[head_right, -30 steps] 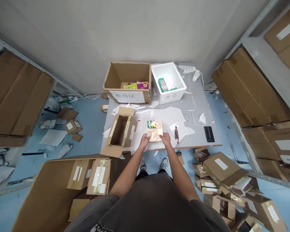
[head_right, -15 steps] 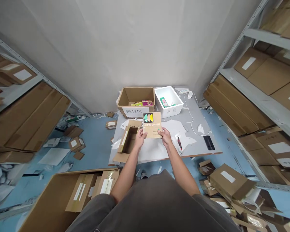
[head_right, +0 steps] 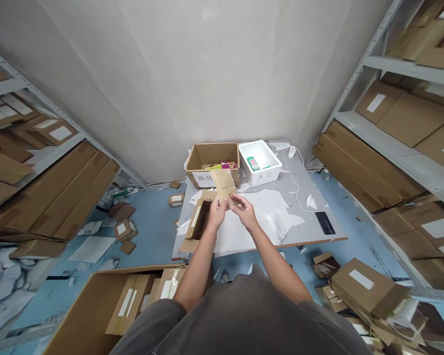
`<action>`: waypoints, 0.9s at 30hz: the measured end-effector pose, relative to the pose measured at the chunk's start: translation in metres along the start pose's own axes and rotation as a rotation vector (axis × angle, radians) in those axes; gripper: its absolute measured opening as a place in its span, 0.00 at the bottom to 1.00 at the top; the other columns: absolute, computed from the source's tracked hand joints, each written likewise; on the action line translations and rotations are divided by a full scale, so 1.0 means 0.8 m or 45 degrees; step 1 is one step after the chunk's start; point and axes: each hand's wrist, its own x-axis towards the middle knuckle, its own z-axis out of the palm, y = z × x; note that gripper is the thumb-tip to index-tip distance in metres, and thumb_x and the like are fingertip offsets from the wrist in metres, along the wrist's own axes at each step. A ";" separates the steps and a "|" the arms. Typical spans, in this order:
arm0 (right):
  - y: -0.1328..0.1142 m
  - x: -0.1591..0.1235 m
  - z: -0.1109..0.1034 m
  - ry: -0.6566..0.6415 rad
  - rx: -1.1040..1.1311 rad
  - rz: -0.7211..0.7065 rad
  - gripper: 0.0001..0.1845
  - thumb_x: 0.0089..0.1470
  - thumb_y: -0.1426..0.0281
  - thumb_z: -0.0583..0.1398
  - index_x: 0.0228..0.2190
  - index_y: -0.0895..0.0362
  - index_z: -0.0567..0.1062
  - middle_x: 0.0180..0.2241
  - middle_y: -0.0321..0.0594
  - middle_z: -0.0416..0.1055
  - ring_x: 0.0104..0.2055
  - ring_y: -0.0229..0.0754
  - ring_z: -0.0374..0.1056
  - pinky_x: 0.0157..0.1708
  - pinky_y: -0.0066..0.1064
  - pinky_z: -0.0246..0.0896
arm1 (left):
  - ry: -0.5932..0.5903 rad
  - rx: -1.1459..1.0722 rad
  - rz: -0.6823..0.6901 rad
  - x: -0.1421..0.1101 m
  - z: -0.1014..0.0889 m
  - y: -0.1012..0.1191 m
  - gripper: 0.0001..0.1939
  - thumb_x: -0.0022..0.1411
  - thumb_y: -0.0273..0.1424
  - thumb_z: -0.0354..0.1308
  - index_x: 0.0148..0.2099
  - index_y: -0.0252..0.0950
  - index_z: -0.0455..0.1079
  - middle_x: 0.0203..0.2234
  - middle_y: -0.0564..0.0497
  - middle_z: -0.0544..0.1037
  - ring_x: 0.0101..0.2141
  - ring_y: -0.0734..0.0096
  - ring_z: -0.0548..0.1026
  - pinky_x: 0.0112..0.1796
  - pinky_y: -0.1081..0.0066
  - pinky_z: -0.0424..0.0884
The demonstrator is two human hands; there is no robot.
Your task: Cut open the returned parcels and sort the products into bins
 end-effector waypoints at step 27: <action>-0.033 -0.024 0.030 0.084 0.139 -0.054 0.29 0.47 0.56 0.75 0.50 0.49 0.78 0.54 0.44 0.79 0.59 0.52 0.74 0.62 0.47 0.69 | 0.065 0.171 0.201 -0.018 0.033 0.040 0.41 0.56 0.41 0.77 0.69 0.39 0.70 0.64 0.41 0.74 0.68 0.44 0.66 0.68 0.54 0.61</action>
